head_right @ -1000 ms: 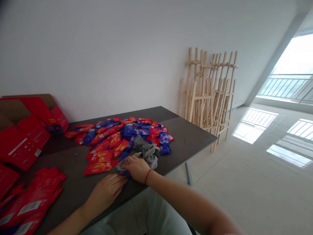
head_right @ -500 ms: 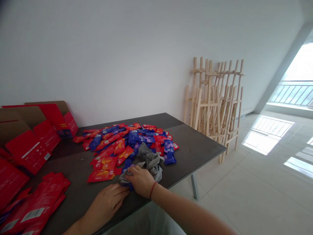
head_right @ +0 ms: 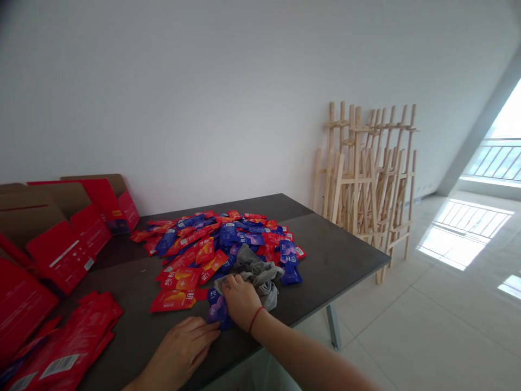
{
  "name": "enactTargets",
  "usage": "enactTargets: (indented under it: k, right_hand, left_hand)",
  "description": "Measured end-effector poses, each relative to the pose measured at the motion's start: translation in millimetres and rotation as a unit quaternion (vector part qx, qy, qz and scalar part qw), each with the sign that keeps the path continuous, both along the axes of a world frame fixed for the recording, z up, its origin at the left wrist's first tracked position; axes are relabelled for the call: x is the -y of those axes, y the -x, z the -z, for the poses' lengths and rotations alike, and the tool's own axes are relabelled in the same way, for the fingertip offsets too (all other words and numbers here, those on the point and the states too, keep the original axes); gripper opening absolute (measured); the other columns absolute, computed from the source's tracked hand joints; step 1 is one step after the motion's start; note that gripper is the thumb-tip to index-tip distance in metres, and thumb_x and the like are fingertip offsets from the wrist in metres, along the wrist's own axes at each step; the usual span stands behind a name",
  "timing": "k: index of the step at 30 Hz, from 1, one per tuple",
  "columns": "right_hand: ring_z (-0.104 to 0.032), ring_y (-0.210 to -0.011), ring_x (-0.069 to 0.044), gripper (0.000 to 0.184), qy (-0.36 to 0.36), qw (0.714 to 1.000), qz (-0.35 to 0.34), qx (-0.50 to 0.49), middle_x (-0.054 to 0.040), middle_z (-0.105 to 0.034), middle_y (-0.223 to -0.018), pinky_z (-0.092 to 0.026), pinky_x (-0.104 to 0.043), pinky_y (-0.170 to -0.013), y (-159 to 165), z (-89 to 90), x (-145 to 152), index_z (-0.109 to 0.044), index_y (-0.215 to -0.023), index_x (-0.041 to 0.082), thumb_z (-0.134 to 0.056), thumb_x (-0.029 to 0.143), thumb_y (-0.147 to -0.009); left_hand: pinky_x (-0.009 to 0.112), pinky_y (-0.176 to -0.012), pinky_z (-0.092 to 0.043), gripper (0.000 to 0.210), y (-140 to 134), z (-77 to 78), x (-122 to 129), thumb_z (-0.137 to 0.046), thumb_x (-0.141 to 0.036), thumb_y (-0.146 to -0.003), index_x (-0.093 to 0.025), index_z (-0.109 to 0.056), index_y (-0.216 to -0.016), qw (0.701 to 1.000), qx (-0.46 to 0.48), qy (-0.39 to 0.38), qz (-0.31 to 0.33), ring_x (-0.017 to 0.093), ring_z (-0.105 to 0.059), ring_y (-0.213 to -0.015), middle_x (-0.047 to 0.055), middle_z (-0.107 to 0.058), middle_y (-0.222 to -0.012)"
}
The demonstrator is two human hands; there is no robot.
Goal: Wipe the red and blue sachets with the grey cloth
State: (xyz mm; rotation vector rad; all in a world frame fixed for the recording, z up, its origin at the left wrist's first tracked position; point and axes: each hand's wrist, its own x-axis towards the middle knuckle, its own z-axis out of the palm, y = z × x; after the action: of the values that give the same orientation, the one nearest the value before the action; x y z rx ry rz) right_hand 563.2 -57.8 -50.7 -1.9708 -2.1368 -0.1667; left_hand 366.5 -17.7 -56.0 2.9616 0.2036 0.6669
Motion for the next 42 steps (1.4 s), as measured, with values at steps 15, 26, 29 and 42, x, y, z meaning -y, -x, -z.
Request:
enactTargets:
  k: [15, 26, 29, 42]
  right_hand:
    - [-0.057, -0.102, -0.024, 0.032, -0.011, 1.0, -0.02, -0.011, -0.0103, -0.061, -0.119, -0.051, -0.032, -0.077, 0, 1.0, -2, -0.062, -0.124, 0.02, -0.047, 0.014, -0.096]
    - [-0.057, -0.106, -0.025, 0.043, -0.004, 0.991, 0.027, -0.134, -0.0121, -0.062, -0.116, -0.048, -0.034, -0.087, -22, 8.1, 5, -0.065, -0.122, 0.018, -0.043, 0.006, -0.088]
    - [-0.06, -0.102, -0.021, 0.043, -0.015, 0.983, 0.044, -0.177, -0.0096, -0.064, -0.11, -0.047, -0.03, -0.09, -35, 7.8, -7, -0.068, -0.116, 0.019, -0.043, 0.004, -0.085]
    - [-0.061, -0.101, -0.02, 0.045, -0.059, 0.962, 0.025, -0.264, -0.0092, -0.065, -0.107, -0.046, -0.03, -0.094, -41, 11.1, -4, -0.07, -0.114, 0.018, -0.042, 0.003, -0.082]
  left_hand:
    - [0.034, -0.083, -0.057, 0.033, 3, 10.1, -2, -0.044, -0.006, -0.09, -0.022, -0.066, -0.11, 1.0, 0.01, -0.028, 0.01, 0.021, -0.07, -0.1, 0.003, -0.073, -0.113]
    - [0.033, -0.087, -0.051, 0.032, -12, -19.6, -11, -0.054, -0.006, -0.086, -0.023, -0.063, -0.112, 0.995, -0.099, 0.025, 0.02, 0.021, -0.066, -0.097, 0.002, -0.071, -0.106]
    - [0.038, -0.1, -0.045, 0.054, -23, -38.5, -23, -0.061, -0.004, -0.078, -0.024, -0.055, -0.129, 0.986, -0.165, 0.007, 0.034, 0.025, -0.055, -0.12, 0.006, -0.06, -0.134]
    - [0.033, -0.084, -0.044, 0.009, -58, -64.5, -35, -0.062, -0.015, -0.094, -0.018, -0.065, -0.086, 0.938, -0.168, -0.27, 0.134, 0.021, -0.059, -0.097, 0.005, -0.065, -0.094]
